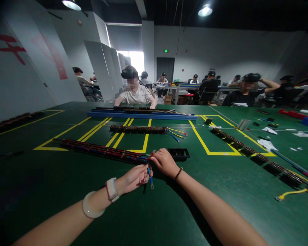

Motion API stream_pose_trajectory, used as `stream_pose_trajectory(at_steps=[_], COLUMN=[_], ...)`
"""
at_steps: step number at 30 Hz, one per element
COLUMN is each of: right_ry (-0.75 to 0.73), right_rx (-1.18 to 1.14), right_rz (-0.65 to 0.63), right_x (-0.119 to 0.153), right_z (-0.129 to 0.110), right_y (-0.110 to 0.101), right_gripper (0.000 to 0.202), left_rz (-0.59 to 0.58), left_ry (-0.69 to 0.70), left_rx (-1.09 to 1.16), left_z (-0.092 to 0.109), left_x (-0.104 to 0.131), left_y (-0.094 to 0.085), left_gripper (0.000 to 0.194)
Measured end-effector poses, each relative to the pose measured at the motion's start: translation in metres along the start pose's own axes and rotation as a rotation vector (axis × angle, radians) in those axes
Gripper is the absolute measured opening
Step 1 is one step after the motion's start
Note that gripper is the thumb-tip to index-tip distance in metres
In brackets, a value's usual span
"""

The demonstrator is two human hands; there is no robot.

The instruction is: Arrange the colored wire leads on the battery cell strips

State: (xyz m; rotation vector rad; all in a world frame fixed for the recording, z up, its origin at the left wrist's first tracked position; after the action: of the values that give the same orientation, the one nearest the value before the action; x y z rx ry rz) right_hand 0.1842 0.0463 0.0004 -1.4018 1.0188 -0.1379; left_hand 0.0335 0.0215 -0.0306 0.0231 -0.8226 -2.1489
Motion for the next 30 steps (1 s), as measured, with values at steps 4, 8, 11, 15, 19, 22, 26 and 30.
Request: stream_pose_trajectory(at_steps=[4, 8, 11, 15, 19, 22, 26, 30], right_ry=[0.177, 0.23, 0.177, 0.077, 0.085, 0.056, 0.016, -0.003], right_rx=[0.028, 0.155, 0.289, 0.356, 0.305, 0.272, 0.293, 0.324], right_rz=[-0.024, -0.071, -0.118, -0.174, -0.114, -0.04, 0.006, -0.04], right_x=[-0.02, -0.046, -0.065, -0.075, -0.058, -0.034, -0.001, 0.02], right_z=[-0.005, -0.014, -0.026, -0.037, -0.032, -0.022, -0.005, 0.014], right_y=[0.002, 0.007, 0.011, 0.015, 0.009, -0.001, -0.01, -0.006], right_gripper=[0.039, 0.041, 0.036, 0.027, 0.032, 0.03, 0.036, 0.031], left_rz=[0.009, 0.015, 0.049, 0.085, 0.056, 0.047, 0.076, 0.102], left_ry=[0.003, -0.007, -0.006, 0.02, 0.004, 0.003, 0.028, 0.027], left_rx=[-0.052, -0.079, -0.078, -0.05, -0.082, -0.081, -0.091, -0.202], left_z=[-0.003, -0.005, -0.005, -0.003, -0.001, -0.001, -0.001, -0.001], left_x=[-0.002, -0.006, -0.007, -0.006, -0.002, 0.001, 0.003, 0.004], left_y=[-0.001, -0.004, -0.005, -0.001, 0.003, 0.005, 0.007, 0.007], left_gripper=[0.011, 0.004, 0.009, 0.014, 0.01, 0.009, 0.013, 0.018])
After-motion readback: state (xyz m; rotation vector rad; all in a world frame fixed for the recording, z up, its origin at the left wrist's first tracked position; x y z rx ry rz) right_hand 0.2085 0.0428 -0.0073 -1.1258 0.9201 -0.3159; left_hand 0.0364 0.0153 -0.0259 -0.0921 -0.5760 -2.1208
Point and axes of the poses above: each hand's wrist, its own x-axis away from the middle knuckle, its own y-axis out of the palm, z = x × y, the point moved 2 cm from there along -x, towards the middle knuckle, and after that the axes turned 4 degrees about -z, right-handed, at the moved point
